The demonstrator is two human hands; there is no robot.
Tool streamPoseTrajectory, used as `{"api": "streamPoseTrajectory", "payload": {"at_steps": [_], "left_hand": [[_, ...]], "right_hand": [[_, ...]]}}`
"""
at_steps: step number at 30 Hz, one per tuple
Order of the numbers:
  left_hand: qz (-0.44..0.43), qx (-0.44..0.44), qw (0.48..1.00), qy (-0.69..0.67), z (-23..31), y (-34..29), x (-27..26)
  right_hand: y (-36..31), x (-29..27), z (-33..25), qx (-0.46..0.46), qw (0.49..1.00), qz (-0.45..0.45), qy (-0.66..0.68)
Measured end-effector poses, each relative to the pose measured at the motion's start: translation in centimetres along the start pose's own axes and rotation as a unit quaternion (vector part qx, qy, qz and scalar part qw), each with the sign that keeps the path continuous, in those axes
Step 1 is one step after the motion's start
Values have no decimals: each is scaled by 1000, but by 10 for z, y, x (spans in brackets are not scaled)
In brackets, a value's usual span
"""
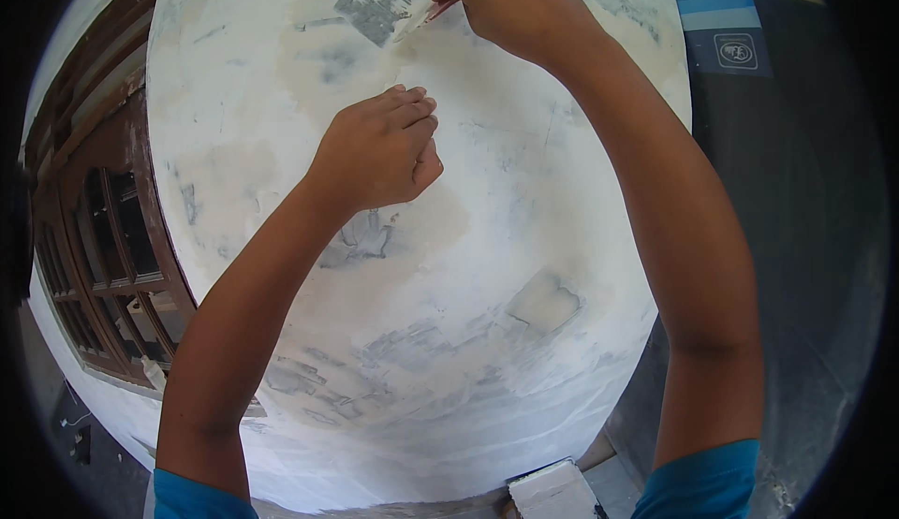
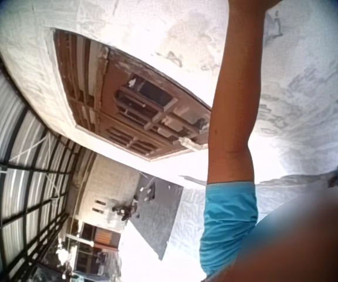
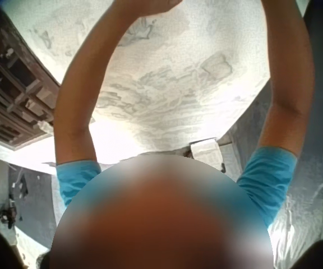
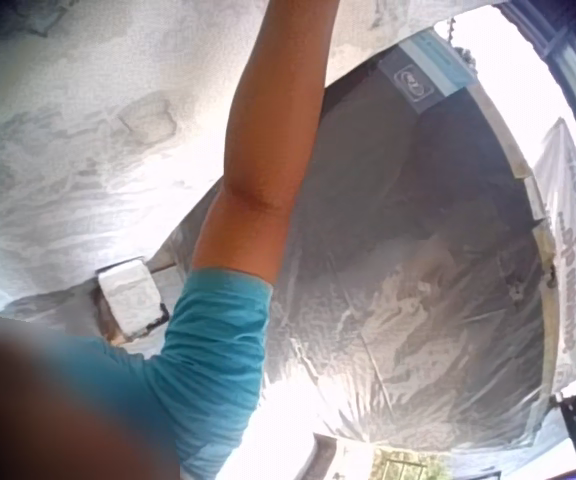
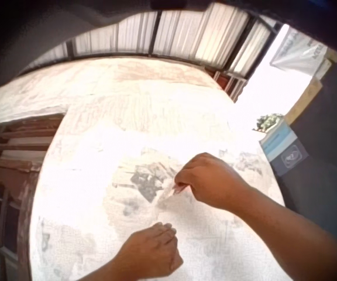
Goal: Applying wall putty and smoothing a patched area on an exterior wall.
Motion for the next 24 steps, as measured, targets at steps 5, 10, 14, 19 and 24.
{"api": "streamPoseTrajectory", "payload": {"at_steps": [5,10,14,19,24], "left_hand": [[88,-77,992,43,-63,-50,-57],[73,-194,969,133,-154,-83,-103],[-33,-172,970,166,-177,-89,-95],[-37,-170,970,171,-178,-89,-98],[-24,-186,970,156,-176,-81,-95]], "right_hand": [[69,-29,-71,22,998,-58,-18],[55,-42,-116,-17,984,-55,-166],[17,18,-65,-70,996,18,61],[-55,4,-34,-111,993,25,29],[3,-11,-37,-59,994,74,46]]}}
Point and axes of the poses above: each hand's wrist, its own y-axis towards the middle knuckle, its own x-axis out of the palm, z = x × y, the point moved 6 cm from there along y, towards the middle knuckle, and after that the axes turned 14 degrees about x, right-handed, at the moved point
